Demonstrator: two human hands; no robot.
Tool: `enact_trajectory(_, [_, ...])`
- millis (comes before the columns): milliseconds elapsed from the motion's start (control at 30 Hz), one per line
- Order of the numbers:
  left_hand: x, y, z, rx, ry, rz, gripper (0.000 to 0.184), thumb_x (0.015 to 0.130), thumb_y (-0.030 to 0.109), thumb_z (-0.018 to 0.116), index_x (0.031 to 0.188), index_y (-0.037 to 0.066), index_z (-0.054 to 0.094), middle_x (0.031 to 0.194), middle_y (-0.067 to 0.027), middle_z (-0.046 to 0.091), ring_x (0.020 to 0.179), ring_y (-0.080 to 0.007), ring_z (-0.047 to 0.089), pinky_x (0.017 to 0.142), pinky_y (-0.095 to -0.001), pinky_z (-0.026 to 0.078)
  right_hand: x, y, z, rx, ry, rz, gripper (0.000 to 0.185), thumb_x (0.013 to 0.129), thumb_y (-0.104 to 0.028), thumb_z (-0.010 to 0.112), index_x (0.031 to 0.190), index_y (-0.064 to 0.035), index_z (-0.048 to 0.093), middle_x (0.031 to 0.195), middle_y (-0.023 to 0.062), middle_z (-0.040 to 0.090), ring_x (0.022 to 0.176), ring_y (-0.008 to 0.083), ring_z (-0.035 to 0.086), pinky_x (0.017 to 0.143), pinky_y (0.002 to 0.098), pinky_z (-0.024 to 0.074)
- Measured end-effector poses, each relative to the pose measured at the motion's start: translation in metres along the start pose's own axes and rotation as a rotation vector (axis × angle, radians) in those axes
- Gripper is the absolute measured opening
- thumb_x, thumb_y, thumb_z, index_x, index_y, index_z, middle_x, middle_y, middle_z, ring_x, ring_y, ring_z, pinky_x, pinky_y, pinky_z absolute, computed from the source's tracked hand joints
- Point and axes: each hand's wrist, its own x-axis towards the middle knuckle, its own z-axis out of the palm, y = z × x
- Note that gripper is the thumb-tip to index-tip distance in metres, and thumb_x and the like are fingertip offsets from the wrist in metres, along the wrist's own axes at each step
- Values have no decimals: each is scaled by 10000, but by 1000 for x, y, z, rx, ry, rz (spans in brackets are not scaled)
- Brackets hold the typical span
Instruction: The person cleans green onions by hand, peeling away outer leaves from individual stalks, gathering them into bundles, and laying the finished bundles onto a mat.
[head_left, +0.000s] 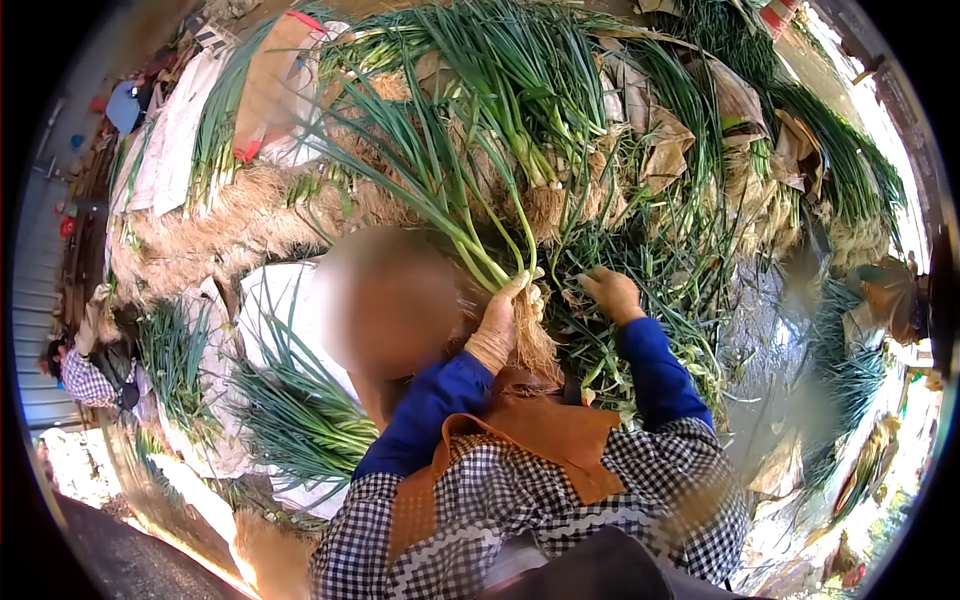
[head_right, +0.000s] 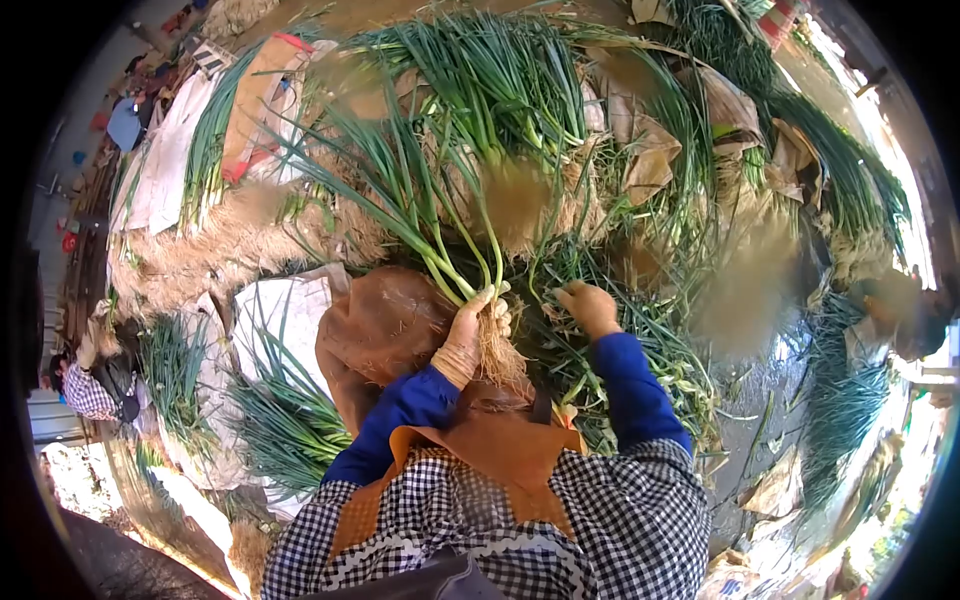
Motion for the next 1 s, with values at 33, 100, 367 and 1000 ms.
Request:
enact_trajectory(33, [-3,1,10,24,32,60,294,921,270,486,1115,52,523,768,-21,558,677,-164,554,580,-277,456,12,-15,14,8,111,-53,506,805,-504,575,1111,-101,590,904,148,655,836,317,627,751,394,489])
enact_trajectory(100, [-14,12,40,49,135,91,298,913,209,487,1149,27,497,968,-85,629,822,-215,619,656,-311,506,49,-27,60,-12,39,-83,424,781,-441,611,1040,-105,607,861,170,648,809,331,634,702,401,501])
enact_trajectory(367, [-5,76,43,118,-241,415,380,865,102,559,1222,68,432,912,-43,539,864,-212,559,701,-316,511,43,-101,-15,-684,-323,-582,294,838,-306,496,954,-71,629,865,129,658,778,279,640,692,407,507])
enact_trajectory(1000, [7,45,19,-37,232,322,94,886,150,555,946,77,546,775,-15,528,759,-184,557,698,-312,475,107,-141,-95,-45,428,-256,480,828,-515,538,908,-48,614,781,131,647,680,248,623,641,360,486])
